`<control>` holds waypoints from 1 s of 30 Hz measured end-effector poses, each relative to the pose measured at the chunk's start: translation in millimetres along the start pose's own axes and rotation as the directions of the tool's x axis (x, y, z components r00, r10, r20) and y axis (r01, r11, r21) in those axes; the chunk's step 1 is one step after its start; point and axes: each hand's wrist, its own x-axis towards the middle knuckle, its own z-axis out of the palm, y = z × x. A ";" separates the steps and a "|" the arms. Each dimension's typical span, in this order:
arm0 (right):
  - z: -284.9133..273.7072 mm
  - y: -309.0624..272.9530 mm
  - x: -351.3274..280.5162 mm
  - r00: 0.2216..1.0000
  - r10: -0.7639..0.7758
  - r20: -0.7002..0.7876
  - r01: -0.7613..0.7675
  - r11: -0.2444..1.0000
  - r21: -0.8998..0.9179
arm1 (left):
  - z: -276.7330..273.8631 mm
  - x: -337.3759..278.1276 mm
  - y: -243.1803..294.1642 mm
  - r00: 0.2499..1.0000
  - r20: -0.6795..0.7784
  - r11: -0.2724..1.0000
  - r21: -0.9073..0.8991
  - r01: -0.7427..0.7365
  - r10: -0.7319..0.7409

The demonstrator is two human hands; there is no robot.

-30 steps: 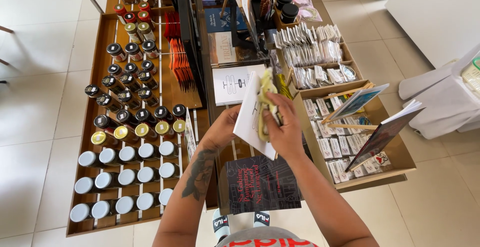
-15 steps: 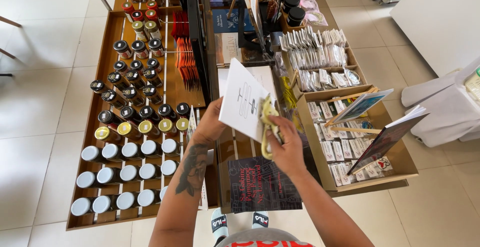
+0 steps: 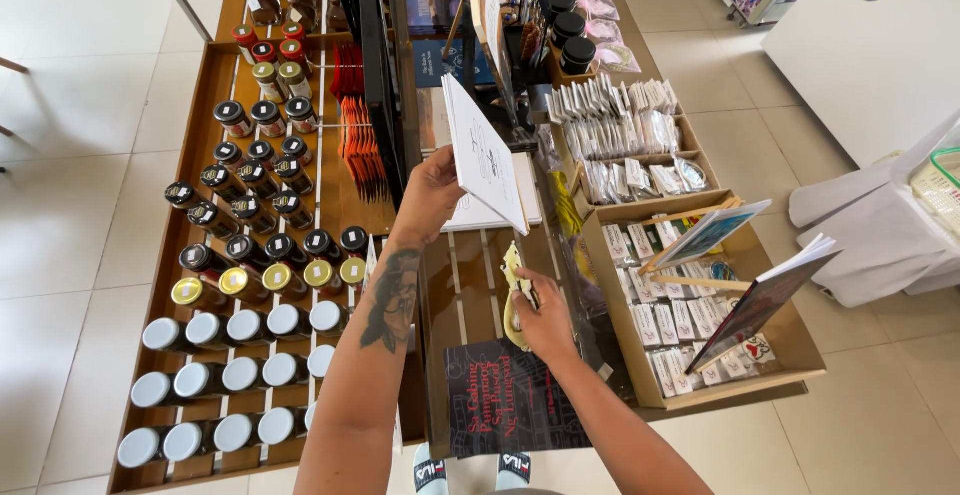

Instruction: Cleaning and dusting various merchandise items on a retail display shelf.

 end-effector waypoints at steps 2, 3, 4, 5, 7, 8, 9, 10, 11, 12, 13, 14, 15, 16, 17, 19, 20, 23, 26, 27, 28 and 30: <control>2.8 11.1 18.5 0.999 0.046 -0.015 -0.046 0.999 0.026 | 0.2 9.6 -2.6 1.000 -0.010 1.000 0.022 0.020 -0.020; 4.7 17.0 27.1 0.995 0.095 -0.029 -0.093 0.994 0.053 | 0.0 13.6 -4.5 0.999 -0.021 0.998 0.045 0.043 -0.043; 5.6 19.4 30.9 0.995 0.095 -0.028 -0.094 0.994 0.052 | -2.3 17.1 -10.1 0.999 -0.022 0.998 0.044 0.044 -0.043; 5.9 21.6 36.4 0.992 0.128 -0.015 -0.126 0.990 0.069 | -4.3 22.2 -15.4 0.999 -0.026 0.997 0.067 0.042 -0.040; 8.0 25.1 44.3 0.987 0.159 -0.002 -0.158 0.984 0.084 | -7.4 31.6 -22.7 0.999 -0.030 0.995 0.089 0.039 -0.036; 10.0 26.6 46.6 0.982 0.188 0.007 -0.188 0.980 0.061 | -8.7 35.8 -24.8 0.996 -0.053 0.993 0.095 0.074 -0.069; 11.9 28.4 47.5 0.975 0.220 0.016 -0.220 0.975 0.037 | -9.6 38.9 -27.4 0.992 -0.074 0.989 0.100 0.112 -0.104; 13.0 29.7 50.5 0.975 0.221 0.015 -0.222 0.975 0.035 | -12.2 44.1 -31.2 0.992 -0.074 0.989 0.097 0.113 -0.106; 14.0 31.5 51.5 0.974 0.224 0.024 -0.225 0.974 0.042 | -14.4 47.6 -35.8 0.994 -0.065 0.991 0.089 0.097 -0.092; 14.9 33.6 52.4 0.973 0.227 0.033 -0.228 0.972 0.049 | -16.4 51.0 -40.6 0.995 -0.056 0.993 0.081 0.082 -0.077; 15.0 36.1 53.9 0.972 0.233 0.032 -0.234 0.971 0.047 | -17.3 53.8 -42.9 0.995 -0.054 0.993 0.077 0.087 -0.083; 15.0 38.6 55.1 0.980 0.195 0.029 -0.195 0.980 0.024 | -18.0 56.4 -45.1 0.995 -0.059 0.993 0.087 0.084 -0.079; 15.0 40.9 56.0 0.987 0.156 0.027 -0.156 0.988 0.001 | -18.5 59.0 -47.0 0.995 -0.062 0.992 0.098 0.081 -0.075; 13.1 37.7 55.4 0.986 0.162 0.025 -0.162 0.987 -0.001 | -17.5 60.5 -49.6 0.995 -0.059 0.992 0.095 0.086 -0.080; 12.0 34.1 55.8 0.985 0.165 0.040 -0.164 0.986 -0.026 | -17.5 62.5 -51.5 0.995 -0.058 0.993 0.089 0.080 -0.075; 9.7 27.4 56.1 0.984 0.170 0.055 -0.167 0.985 -0.052 | -16.0 64.7 -53.5 0.996 -0.057 0.994 0.083 0.076 -0.071; 8.5 24.3 56.1 0.982 0.178 0.059 -0.174 0.983 -0.061 | -14.6 65.0 -53.8 0.995 -0.057 0.992 0.087 0.088 -0.083; 10.2 32.9 56.8 0.985 0.163 0.049 -0.160 0.985 -0.071 | -13.5 65.0 -58.3 0.994 -0.052 0.991 0.091 0.096 -0.092; 10.9 34.8 55.9 0.988 0.148 0.040 -0.145 0.987 -0.067 | -14.1 62.8 -62.7 0.994 -0.053 0.991 0.086 0.098 -0.094; 10.2 32.6 56.1 0.987 0.152 0.044 -0.150 0.987 -0.061 | -14.2 62.6 -63.4 0.994 -0.059 0.991 0.082 0.102 -0.097; 10.9 34.1 56.3 0.987 0.153 0.044 -0.150 0.987 -0.061 | -14.0 62.9 -63.9 0.994 -0.059 0.991 0.082 0.102 -0.097; 12.1 36.8 56.2 0.989 0.144 0.034 -0.142 0.989 -0.039 | -14.2 62.1 -64.5 0.993 -0.056 0.991 0.084 0.106 -0.102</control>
